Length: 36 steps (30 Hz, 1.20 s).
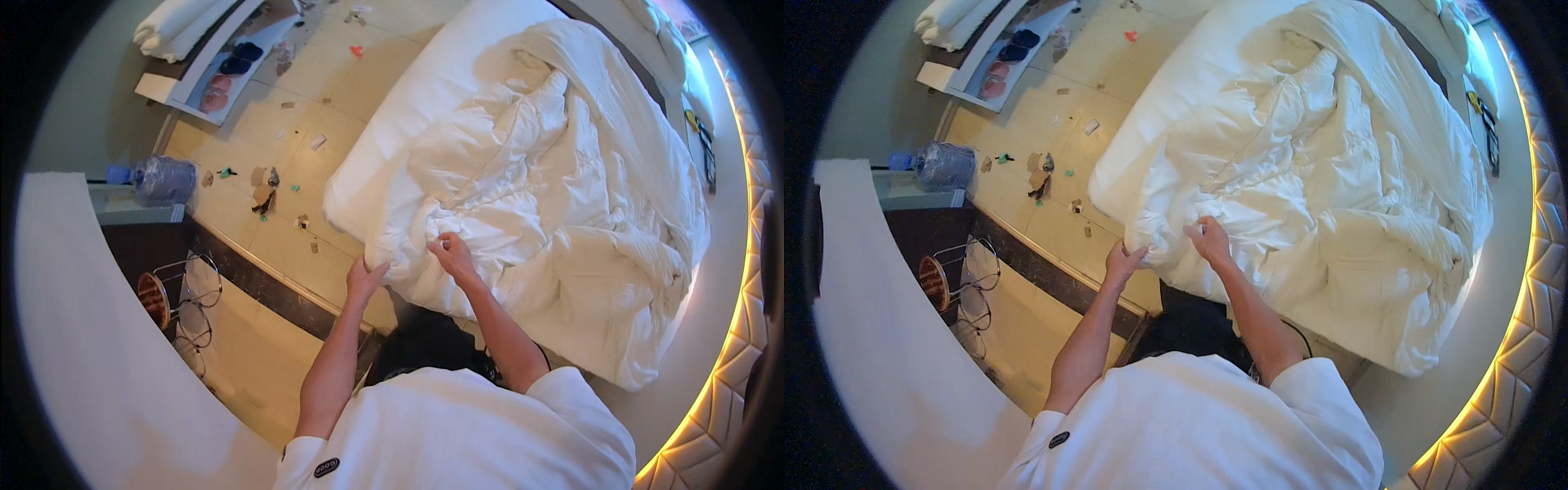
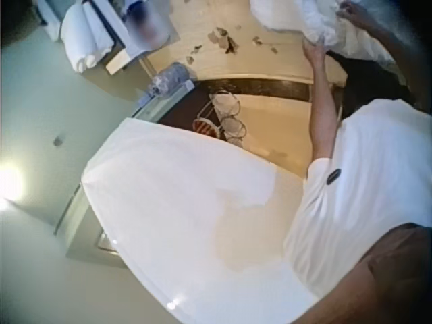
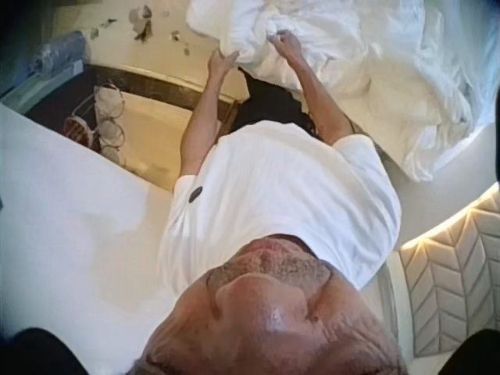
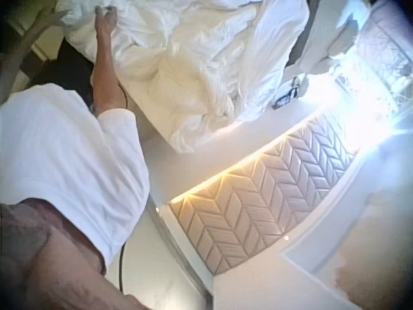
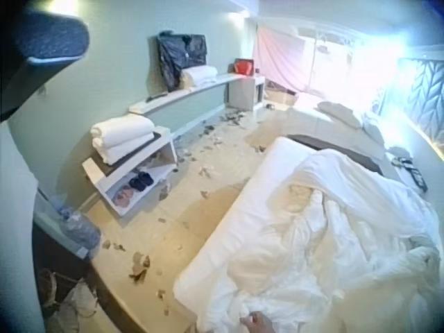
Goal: The person spreads and smooths a white duvet over a large circular bed. They repeatedly lift, shake, and adjust the duvet to cover the mattress evenly, working around the perimeter and center of the bed.
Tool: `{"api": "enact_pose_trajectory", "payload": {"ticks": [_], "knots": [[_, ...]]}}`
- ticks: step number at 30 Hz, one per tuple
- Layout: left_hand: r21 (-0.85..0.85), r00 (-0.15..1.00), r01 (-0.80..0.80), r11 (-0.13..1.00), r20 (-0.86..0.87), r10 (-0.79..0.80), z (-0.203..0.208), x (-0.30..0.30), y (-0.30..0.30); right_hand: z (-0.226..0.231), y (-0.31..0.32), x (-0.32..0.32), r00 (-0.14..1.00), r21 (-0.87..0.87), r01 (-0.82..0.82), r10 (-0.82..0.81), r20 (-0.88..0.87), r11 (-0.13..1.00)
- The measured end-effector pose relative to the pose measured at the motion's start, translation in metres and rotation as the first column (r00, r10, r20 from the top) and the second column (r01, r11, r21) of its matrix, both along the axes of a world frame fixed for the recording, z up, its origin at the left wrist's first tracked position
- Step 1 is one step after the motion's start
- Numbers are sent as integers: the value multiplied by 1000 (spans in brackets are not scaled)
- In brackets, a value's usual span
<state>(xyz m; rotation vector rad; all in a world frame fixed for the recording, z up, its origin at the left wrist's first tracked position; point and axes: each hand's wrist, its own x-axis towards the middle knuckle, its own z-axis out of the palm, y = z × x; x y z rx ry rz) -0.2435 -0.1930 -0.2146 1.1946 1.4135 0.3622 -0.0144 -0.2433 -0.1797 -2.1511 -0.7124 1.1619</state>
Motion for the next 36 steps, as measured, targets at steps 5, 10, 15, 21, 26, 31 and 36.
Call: {"api": "enact_pose_trajectory", "payload": {"ticks": [5, 10, 15, 21, 26, 31, 36], "knots": [[-121, 947, 318, 940, 78, -311, 52, 17, 47, 23, 46, -5, 985, -111, 165, -157, 76, 980], [93, 698, 699, 709, 131, -704, 132, 56, 78, 47, 125, -6, 988, 76, 147, -143, -61, 986], [-62, 673, 663, 746, 485, -558, 123, 49, 120, 74, 158, 4, 902, -74, 220, -232, -364, 973], [-494, 776, 619, 610, 502, -382, 98, 26, 210, 125, 130, -23, 802, -20, 384, -344, -488, 923], [-495, 694, 720, 486, 522, -496, 101, 30, 283, 149, 136, -88, 767, -42, 574, -555, -321, 818], [-407, 623, 782, 472, 515, -589, 110, 42, 344, 71, 150, -141, 736, -119, 674, -677, 22, 729], [-480, 625, 772, 417, 455, -634, 104, 33, 371, 27, 185, -169, 599, -308, 737, -792, -114, 602]]}}
